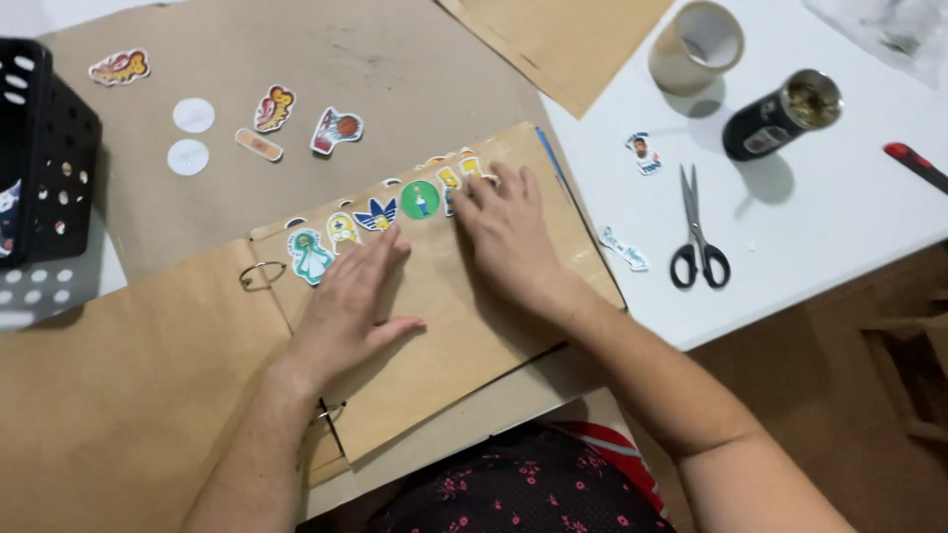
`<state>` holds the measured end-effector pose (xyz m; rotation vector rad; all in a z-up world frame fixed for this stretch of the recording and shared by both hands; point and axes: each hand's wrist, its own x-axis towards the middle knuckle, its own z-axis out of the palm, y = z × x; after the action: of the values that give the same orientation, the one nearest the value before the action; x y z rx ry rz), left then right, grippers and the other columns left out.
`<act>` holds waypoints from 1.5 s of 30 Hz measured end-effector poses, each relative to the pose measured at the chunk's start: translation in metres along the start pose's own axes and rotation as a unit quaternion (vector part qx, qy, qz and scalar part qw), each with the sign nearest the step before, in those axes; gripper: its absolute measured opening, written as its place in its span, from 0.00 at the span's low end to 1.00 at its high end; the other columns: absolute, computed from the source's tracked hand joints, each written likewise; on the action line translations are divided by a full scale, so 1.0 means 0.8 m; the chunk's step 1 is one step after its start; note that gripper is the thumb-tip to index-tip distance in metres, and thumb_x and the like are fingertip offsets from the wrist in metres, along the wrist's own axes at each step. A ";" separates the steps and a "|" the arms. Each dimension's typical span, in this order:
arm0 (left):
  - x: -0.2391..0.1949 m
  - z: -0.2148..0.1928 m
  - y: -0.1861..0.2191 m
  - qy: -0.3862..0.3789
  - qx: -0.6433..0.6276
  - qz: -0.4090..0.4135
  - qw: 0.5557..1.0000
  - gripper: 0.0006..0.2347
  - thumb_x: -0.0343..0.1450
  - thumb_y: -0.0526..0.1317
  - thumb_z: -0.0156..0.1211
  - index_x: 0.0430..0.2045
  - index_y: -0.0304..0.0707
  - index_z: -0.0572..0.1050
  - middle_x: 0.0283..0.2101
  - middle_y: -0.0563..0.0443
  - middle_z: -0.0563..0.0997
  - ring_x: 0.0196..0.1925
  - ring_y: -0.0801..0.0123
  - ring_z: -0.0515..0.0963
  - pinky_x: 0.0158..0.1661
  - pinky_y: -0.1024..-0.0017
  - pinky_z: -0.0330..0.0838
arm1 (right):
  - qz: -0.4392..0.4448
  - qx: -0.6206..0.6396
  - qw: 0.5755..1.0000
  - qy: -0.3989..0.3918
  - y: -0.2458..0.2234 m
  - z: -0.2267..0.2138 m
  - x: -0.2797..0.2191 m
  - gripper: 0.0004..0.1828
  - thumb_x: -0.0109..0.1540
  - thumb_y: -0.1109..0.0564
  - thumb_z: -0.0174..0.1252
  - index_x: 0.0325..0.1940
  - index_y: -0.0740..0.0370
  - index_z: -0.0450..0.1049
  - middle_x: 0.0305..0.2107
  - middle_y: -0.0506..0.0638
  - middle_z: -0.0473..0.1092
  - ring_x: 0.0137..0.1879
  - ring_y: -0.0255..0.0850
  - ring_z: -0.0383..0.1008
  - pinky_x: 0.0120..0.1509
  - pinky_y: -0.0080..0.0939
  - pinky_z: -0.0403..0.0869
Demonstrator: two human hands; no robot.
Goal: Peeling the backing off small stickers and placing them onto a brown paper folder
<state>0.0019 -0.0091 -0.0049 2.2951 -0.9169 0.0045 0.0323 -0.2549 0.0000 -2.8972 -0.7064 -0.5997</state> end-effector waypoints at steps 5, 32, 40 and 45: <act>0.000 -0.006 0.014 0.003 -0.047 -0.075 0.996 0.49 0.60 0.49 0.75 0.73 0.34 0.47 0.60 0.38 0.75 0.68 0.44 0.66 0.68 0.46 0.50 | 0.050 0.128 0.990 0.043 -0.006 -0.049 -0.092 0.19 0.63 0.56 0.58 0.59 0.55 0.73 0.55 0.55 0.68 0.66 0.61 0.64 0.68 0.60 0.64; -0.163 -0.024 0.095 0.474 -0.226 -0.311 0.792 0.02 0.70 0.31 0.63 0.33 0.33 0.80 0.31 0.49 0.83 0.34 0.73 0.81 0.43 0.79 0.76 | 0.370 0.124 0.907 -0.159 0.349 0.030 -0.065 0.20 0.55 0.42 0.71 0.45 0.53 0.80 0.31 0.44 0.74 0.39 0.42 0.74 0.43 0.45 0.67; -0.116 -0.008 0.119 0.394 -0.518 -0.242 0.720 0.06 0.69 0.33 0.63 0.37 0.31 0.83 0.28 0.48 0.84 0.32 0.69 0.82 0.40 0.73 0.78 | 0.206 0.094 0.971 0.080 0.224 -0.037 -0.057 0.18 0.70 0.58 0.71 0.59 0.72 0.78 0.50 0.61 0.74 0.44 0.48 0.75 0.44 0.48 0.73; -0.098 -0.005 0.154 0.325 -0.618 -0.162 0.697 0.15 0.72 0.34 0.59 0.54 0.34 0.75 0.53 0.44 0.79 0.53 0.65 0.77 0.51 0.71 0.73 | 0.132 0.402 0.906 0.024 -0.038 -0.125 -0.022 0.10 0.64 0.62 0.62 0.50 0.66 0.77 0.43 0.55 0.75 0.44 0.42 0.74 0.51 0.38 0.74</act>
<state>-0.1318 -0.0252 0.0509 0.9665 0.0076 0.0341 -0.0316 -0.2538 0.0845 -2.1357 -0.4013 -0.2488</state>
